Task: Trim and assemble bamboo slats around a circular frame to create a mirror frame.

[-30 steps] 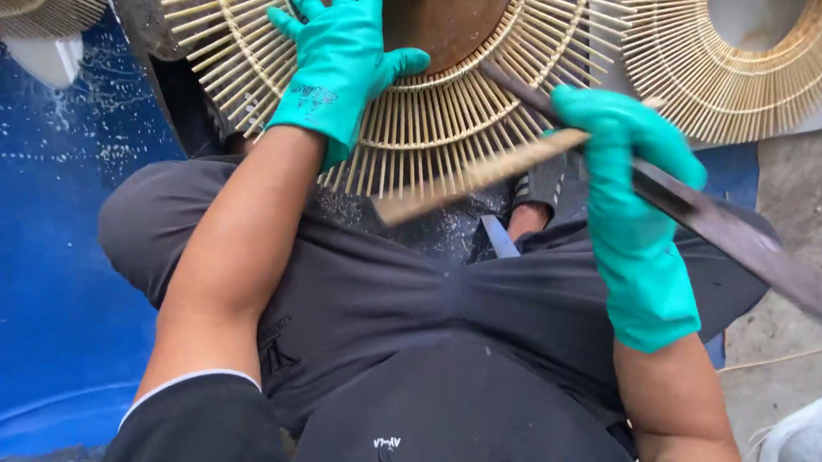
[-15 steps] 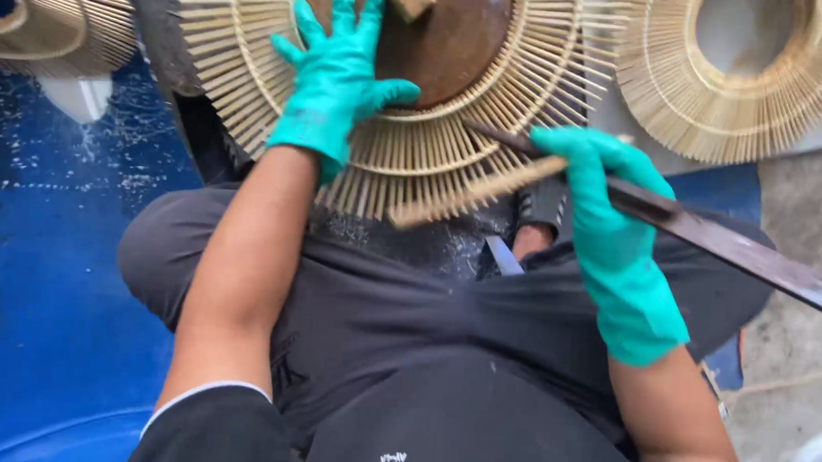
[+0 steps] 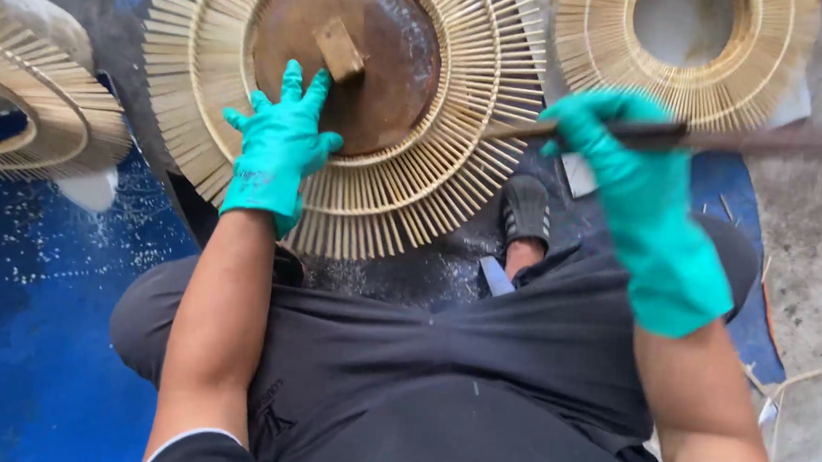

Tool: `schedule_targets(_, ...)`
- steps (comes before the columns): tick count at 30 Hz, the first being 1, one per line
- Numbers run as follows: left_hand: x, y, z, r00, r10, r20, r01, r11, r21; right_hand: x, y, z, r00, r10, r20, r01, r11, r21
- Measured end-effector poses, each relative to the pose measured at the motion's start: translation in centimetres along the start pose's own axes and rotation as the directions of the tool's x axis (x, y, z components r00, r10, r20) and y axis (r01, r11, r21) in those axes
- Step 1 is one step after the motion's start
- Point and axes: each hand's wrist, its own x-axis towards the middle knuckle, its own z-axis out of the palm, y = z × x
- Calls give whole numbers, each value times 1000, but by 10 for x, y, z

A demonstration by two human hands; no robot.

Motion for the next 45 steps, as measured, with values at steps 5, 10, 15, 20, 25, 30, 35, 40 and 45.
schedule_targets(5,-12,18,0,997,-54,-57,53,998,-16,44,55,-60,983,100,-152,-133,964,-229)
schedule_targets(10,-8,4,14,995,-2,-97,4,1000,20,63,119,-65,912,293,-286,-388,842,-375)
schedule_targets(15,-4,-3,11,993,27,-116,-23,999,37,78,116,-47,915,317,-251,-398,816,-420)
schedule_targets(20,0,-3,4,994,17,-105,-16,1000,11,78,116,-50,921,331,-204,-388,810,-440)
schedule_targets(25,-7,1,4,996,-18,-89,20,1000,18,65,69,-62,938,316,-142,-344,807,-480)
schedule_targets(30,-18,23,4,992,-127,-11,127,991,-47,38,-28,-12,982,-131,138,124,991,57)
schedule_targets(35,-17,19,22,989,-101,-109,97,994,-41,34,32,12,990,-84,113,87,996,-23)
schedule_targets(40,-27,1,32,989,-36,-140,27,997,-65,13,13,27,969,-203,141,199,979,42)
schedule_targets(45,-19,6,1,996,-77,-40,73,994,-77,20,24,20,984,-44,174,47,999,-16)
